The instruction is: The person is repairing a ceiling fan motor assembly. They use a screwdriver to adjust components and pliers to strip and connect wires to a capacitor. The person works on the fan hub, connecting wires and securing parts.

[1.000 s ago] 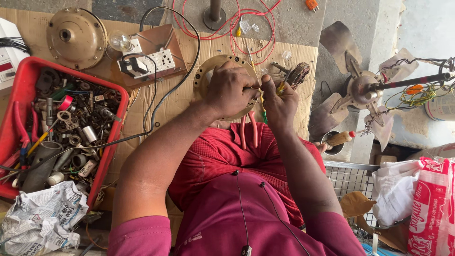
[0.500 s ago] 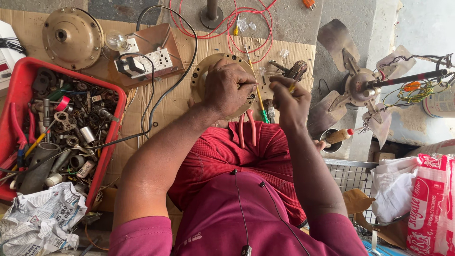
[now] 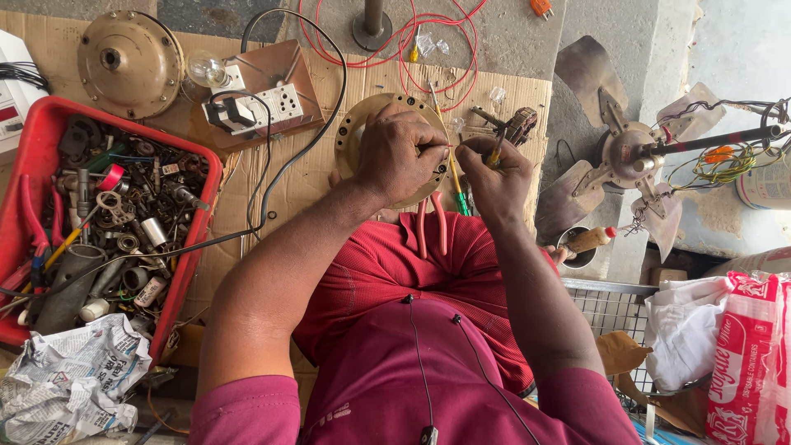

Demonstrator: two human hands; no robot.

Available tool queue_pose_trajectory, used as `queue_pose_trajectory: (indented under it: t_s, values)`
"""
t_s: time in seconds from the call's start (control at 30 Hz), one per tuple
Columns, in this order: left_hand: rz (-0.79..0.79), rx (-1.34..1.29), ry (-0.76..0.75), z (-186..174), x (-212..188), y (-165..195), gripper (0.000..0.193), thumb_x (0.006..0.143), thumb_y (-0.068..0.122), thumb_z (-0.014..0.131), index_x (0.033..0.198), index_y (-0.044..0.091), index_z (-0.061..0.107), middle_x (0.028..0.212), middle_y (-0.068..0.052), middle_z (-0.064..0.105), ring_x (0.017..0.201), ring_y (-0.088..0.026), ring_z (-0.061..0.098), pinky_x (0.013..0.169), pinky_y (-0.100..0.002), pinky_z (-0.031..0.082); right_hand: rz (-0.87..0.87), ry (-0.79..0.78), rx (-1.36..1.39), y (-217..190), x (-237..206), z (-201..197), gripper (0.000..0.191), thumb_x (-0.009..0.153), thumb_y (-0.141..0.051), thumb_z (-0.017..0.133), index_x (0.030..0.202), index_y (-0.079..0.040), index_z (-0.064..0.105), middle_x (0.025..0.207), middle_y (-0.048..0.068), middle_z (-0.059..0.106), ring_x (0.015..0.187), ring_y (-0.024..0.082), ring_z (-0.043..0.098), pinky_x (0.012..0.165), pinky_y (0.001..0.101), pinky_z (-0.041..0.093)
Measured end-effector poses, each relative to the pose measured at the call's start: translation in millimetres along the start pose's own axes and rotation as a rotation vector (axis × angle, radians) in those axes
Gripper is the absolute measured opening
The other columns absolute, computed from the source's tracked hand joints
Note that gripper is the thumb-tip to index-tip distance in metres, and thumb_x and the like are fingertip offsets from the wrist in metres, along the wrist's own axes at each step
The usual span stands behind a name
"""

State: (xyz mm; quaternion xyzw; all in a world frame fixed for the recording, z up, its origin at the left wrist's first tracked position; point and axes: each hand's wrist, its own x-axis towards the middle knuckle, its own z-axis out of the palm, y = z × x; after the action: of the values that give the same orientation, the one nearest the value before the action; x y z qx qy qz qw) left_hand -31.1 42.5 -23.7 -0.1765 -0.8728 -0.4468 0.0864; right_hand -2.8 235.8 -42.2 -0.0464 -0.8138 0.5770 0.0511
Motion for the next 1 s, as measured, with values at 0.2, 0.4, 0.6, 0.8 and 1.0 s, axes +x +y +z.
queue_pose_trajectory:
  t_s: [0.2,0.4,0.6,0.8,1.0]
  values:
    - [0.026,-0.017,0.016,-3,-1,1,0.010,0.079,0.023,0.086,0.085,0.016,0.082,0.083,-0.002,0.073,0.094,-0.023,0.067,0.092,-0.041,0.049,-0.187,0.154,-0.056,12,1,24,0.005,0.090,-0.007,0.075,0.093,-0.003,0.074,0.083,0.000,0.070,0.075,0.007,0.063,0.068,0.0237,0.053]
    - [0.014,-0.102,0.023,-5,-1,1,0.008,0.079,0.019,0.085,0.083,0.013,0.081,0.082,-0.003,0.074,0.091,-0.023,0.068,0.089,-0.038,0.053,0.365,-0.022,0.721,25,0,8,0.015,0.091,-0.010,0.071,0.101,0.001,0.072,0.084,0.008,0.070,0.061,0.012,0.057,0.052,0.0289,0.046]
    - [0.027,-0.125,-0.003,-6,-1,0,0.009,0.081,0.020,0.085,0.086,0.013,0.081,0.084,-0.003,0.075,0.092,-0.023,0.068,0.090,-0.039,0.052,0.493,-0.272,1.056,34,-4,1,0.027,0.101,-0.023,0.067,0.112,0.001,0.069,0.092,0.005,0.064,0.075,0.012,0.055,0.060,0.0274,0.043]
    - [0.002,-0.107,-0.025,-7,-1,1,0.010,0.080,0.021,0.086,0.085,0.013,0.081,0.083,-0.003,0.074,0.094,-0.023,0.067,0.088,-0.039,0.052,0.455,-0.355,1.097,39,-2,2,0.025,0.103,-0.020,0.066,0.115,0.002,0.069,0.091,0.005,0.064,0.076,0.012,0.054,0.062,0.0277,0.043]
    - [0.020,-0.113,-0.033,-7,-1,1,0.011,0.079,0.021,0.087,0.084,0.012,0.081,0.082,-0.003,0.073,0.093,-0.022,0.066,0.088,-0.039,0.051,0.456,-0.378,1.108,40,-1,0,0.022,0.101,-0.015,0.068,0.114,0.002,0.070,0.093,0.006,0.067,0.077,0.012,0.055,0.062,0.0280,0.043]
